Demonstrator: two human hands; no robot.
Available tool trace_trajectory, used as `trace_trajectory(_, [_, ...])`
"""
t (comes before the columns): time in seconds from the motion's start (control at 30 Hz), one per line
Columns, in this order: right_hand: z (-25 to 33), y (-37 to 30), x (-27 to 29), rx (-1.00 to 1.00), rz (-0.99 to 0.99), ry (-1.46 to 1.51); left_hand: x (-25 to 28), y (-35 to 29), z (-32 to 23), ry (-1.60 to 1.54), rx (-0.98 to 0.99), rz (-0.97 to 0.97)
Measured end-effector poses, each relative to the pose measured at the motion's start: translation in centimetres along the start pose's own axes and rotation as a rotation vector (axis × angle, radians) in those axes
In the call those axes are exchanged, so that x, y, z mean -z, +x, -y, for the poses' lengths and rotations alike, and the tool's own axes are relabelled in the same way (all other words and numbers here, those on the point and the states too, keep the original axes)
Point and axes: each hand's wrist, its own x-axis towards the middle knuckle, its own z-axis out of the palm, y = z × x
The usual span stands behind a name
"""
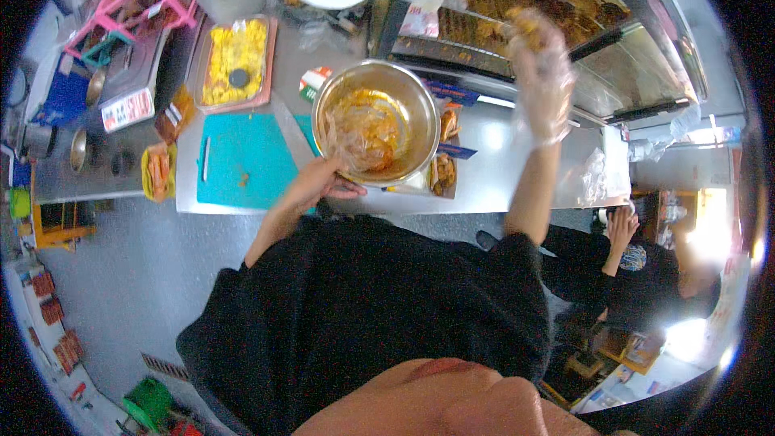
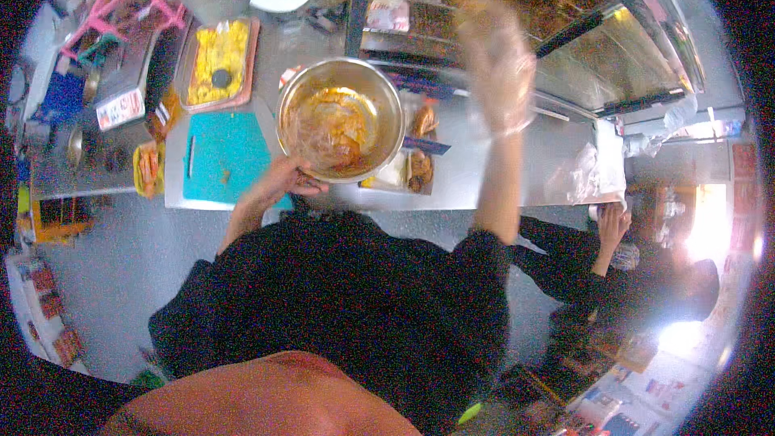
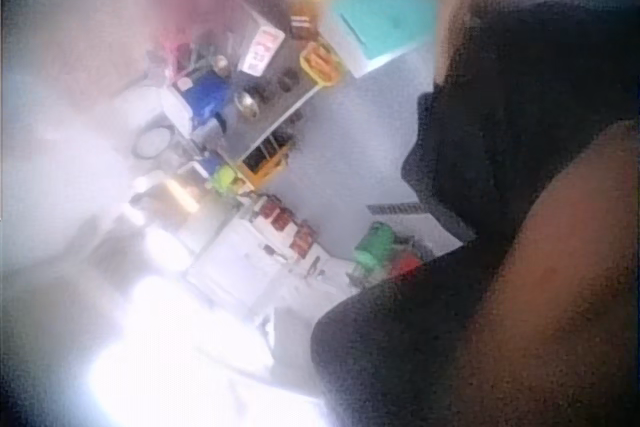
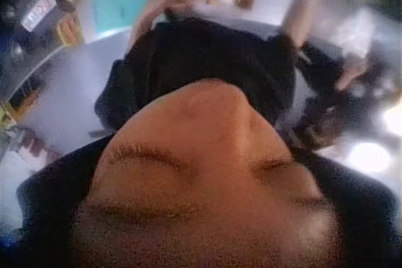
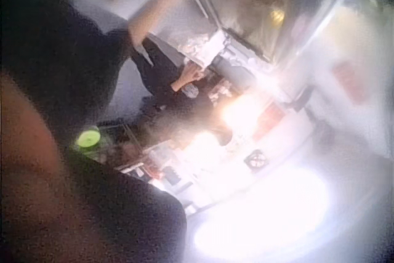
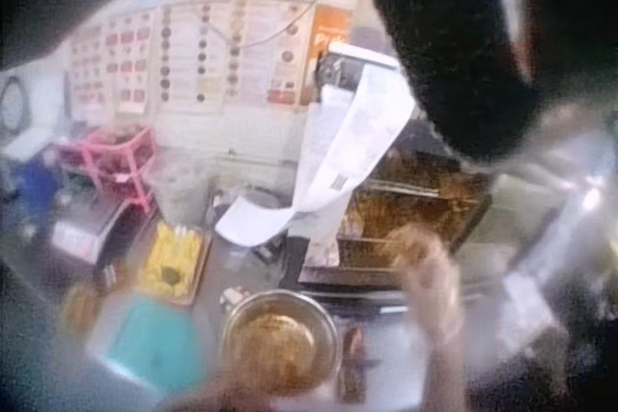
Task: The person assembles food orders by placing buns, fried chicken, and scrambled eggs into paper boxes. They also mix fried chicken with sauce in a metal bowl and pack it into a plastic bag. The person uses gloves and handles multiple items on a stainless steel counter.
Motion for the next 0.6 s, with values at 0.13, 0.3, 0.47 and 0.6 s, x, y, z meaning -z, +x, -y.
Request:
trace_trajectory(0.13, [1.6,-8.3,-7.4,-0.648,0.383,1.18,1.2,-2.8,0.8,0.031,-0.033,-0.008])
trace_trajectory(0.3, [4.5,-11.7,-11.2,-1.053,0.536,1.758,3.4,-8.0,1.5,0.086,-0.011,0.004])
trace_trajectory(0.47, [8.2,-12.4,-13.3,-1.18,0.537,1.785,5.1,-11.9,2.6,0.049,-0.02,-0.046])
trace_trajectory(0.6, [10.7,-13.1,-13.9,-1.018,0.617,1.42,6.6,-13.6,3.1,0.084,-0.013,-0.045])
